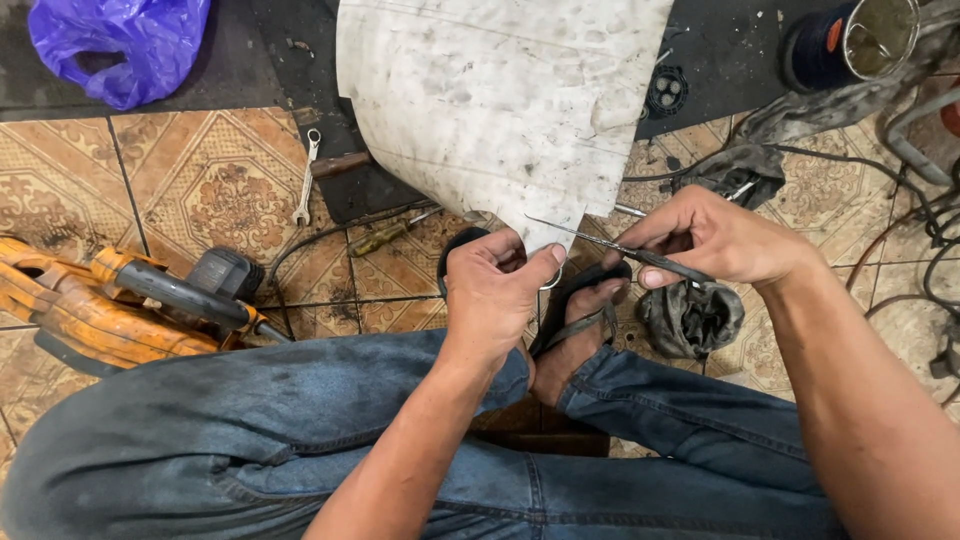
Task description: The person cuts a small piece of white material and then assembles small internal components into a mechanical motor part while sitting on the floor.
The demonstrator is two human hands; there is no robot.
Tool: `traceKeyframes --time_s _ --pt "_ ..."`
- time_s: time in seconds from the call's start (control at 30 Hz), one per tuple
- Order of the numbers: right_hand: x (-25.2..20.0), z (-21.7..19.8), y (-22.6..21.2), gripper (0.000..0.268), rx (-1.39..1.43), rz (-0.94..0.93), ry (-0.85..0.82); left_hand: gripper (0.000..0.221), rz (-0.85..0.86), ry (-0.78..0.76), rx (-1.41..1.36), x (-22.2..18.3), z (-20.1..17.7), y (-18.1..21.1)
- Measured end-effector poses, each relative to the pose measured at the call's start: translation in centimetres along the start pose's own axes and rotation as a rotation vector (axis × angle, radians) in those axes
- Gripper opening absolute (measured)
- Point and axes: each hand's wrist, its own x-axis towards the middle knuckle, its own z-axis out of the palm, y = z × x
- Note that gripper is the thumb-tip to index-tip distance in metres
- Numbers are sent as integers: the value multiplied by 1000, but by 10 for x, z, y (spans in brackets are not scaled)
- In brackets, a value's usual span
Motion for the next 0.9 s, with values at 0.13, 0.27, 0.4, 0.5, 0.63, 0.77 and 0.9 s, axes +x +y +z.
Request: traceKeyframes --time_s 0.13,0.27,0.4,0.5,0.63,0.77,0.9 --pt "0 -1 -1 38 -35 -4 12 13 -2 -8 100 -1 1 1" --pt "1 -6 5 49 -159 113 -63 21 -54 -28 16 -1 3 5" --pt "-22 -9 2 71 -357 278 -124 23 -47 -7 -37 1 3 3" --pt "-48 -8 25 73 -663 767 137 22 -76 2 24 0 4 3" --pt "-76 -24 131 58 -993 816 435 29 -168 -71 -200 0 8 -16" --pt "-70 -25 173 38 -955 798 658 35 -575 -91 -312 -31 20 6" --pt "-68 -29 142 46 -979 699 706 28 -617 -184 -433 -55 27 -66"
